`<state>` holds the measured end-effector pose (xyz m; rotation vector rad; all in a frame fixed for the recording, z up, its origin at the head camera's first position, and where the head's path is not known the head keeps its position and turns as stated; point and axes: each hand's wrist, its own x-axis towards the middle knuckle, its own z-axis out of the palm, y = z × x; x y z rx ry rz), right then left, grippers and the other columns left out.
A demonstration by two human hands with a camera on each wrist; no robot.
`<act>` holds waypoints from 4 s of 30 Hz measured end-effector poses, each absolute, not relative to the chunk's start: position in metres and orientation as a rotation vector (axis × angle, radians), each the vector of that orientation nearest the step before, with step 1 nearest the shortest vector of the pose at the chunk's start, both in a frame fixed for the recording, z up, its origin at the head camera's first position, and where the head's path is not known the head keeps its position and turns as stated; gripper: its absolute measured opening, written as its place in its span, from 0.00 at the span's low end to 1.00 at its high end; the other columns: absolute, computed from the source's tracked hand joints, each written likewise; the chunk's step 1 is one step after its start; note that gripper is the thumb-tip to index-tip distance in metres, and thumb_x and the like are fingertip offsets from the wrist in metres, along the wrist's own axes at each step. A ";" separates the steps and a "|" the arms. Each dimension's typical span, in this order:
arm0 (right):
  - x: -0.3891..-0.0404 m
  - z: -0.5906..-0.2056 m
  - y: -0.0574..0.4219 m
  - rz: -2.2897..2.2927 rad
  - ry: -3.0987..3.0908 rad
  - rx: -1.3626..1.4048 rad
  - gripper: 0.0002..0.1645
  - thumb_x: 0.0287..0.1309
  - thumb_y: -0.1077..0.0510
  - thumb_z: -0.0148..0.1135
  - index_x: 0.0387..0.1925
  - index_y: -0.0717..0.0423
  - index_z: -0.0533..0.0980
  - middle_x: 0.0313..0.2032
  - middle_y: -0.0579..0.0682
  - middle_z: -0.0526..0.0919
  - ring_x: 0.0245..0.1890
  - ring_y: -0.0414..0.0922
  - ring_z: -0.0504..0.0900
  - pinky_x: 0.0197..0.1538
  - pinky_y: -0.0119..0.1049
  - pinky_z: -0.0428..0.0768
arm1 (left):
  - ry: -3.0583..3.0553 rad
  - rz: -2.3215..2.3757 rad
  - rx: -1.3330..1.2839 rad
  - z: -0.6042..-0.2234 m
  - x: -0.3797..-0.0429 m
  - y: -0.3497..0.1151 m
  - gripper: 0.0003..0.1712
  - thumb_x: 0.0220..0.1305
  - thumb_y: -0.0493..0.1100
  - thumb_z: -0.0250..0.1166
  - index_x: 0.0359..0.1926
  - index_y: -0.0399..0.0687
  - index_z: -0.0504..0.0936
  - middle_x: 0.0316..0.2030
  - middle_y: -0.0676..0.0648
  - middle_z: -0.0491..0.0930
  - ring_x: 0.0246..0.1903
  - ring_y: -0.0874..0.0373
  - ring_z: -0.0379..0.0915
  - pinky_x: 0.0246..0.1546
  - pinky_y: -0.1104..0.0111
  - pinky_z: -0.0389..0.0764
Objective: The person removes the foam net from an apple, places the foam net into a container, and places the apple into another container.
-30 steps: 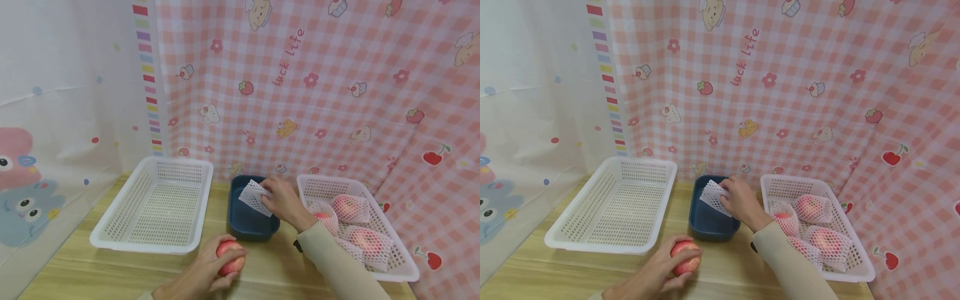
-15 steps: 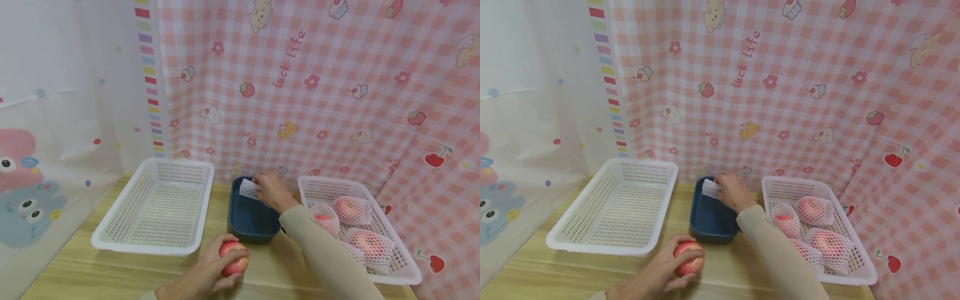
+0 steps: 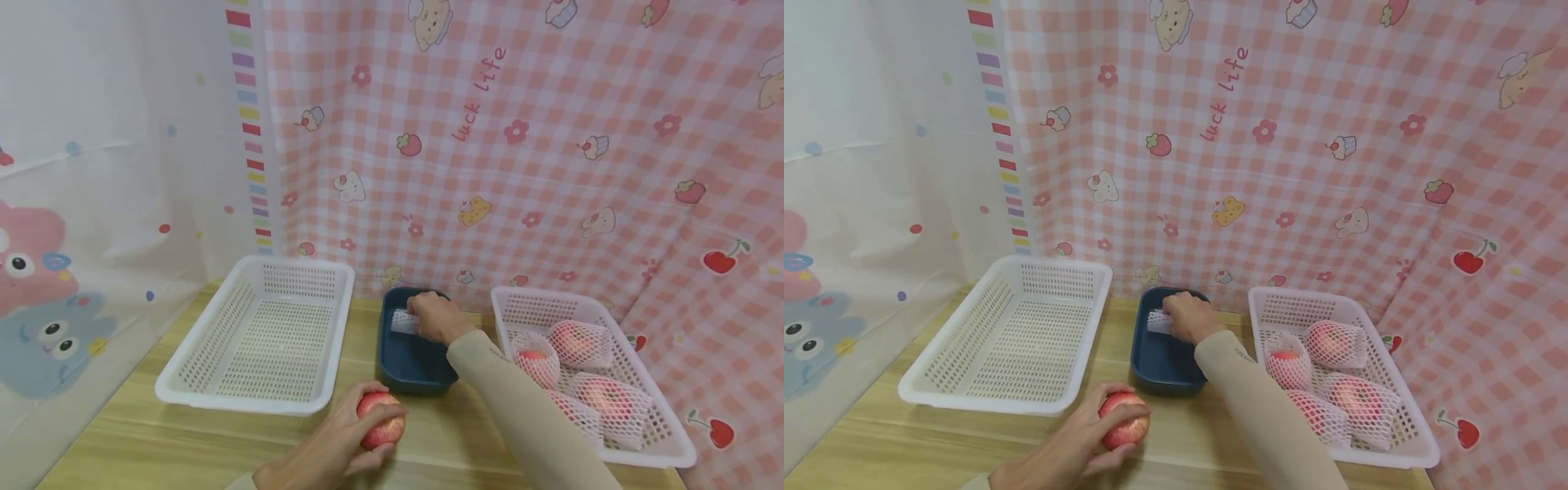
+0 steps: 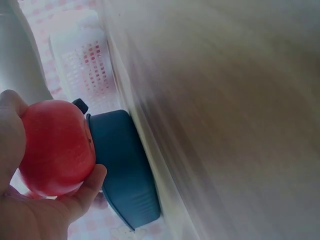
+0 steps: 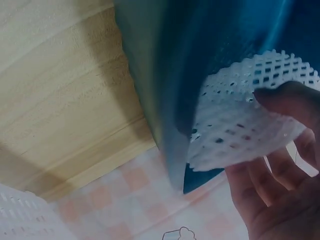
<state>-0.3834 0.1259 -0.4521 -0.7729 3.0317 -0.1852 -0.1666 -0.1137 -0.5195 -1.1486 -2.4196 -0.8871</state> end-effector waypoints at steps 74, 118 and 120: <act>-0.272 -0.391 0.176 -0.354 2.967 -1.059 0.13 0.82 0.48 0.73 0.59 0.46 0.92 0.57 0.48 0.93 0.55 0.48 0.92 0.53 0.45 0.92 | -2.402 -0.860 -0.745 -0.430 -0.216 -0.174 0.30 0.76 0.40 0.79 0.76 0.52 0.84 0.64 0.35 0.76 0.57 0.43 0.84 0.47 0.60 0.96; -0.247 -0.381 0.239 -0.476 3.149 -1.038 0.17 0.77 0.53 0.78 0.62 0.48 0.89 0.65 0.50 0.90 0.65 0.56 0.91 0.67 0.61 0.91 | -2.858 -0.813 -0.384 -0.395 -0.311 -0.215 0.30 0.81 0.47 0.67 0.76 0.39 0.79 0.63 0.20 0.76 0.55 0.34 0.76 0.44 0.54 0.86; -0.247 -0.380 0.241 -0.481 3.157 -1.054 0.18 0.76 0.53 0.78 0.63 0.49 0.89 0.65 0.51 0.90 0.65 0.56 0.91 0.67 0.62 0.91 | -2.884 -0.813 -0.394 -0.397 -0.317 -0.214 0.30 0.80 0.48 0.66 0.75 0.39 0.80 0.62 0.23 0.77 0.55 0.36 0.75 0.46 0.54 0.86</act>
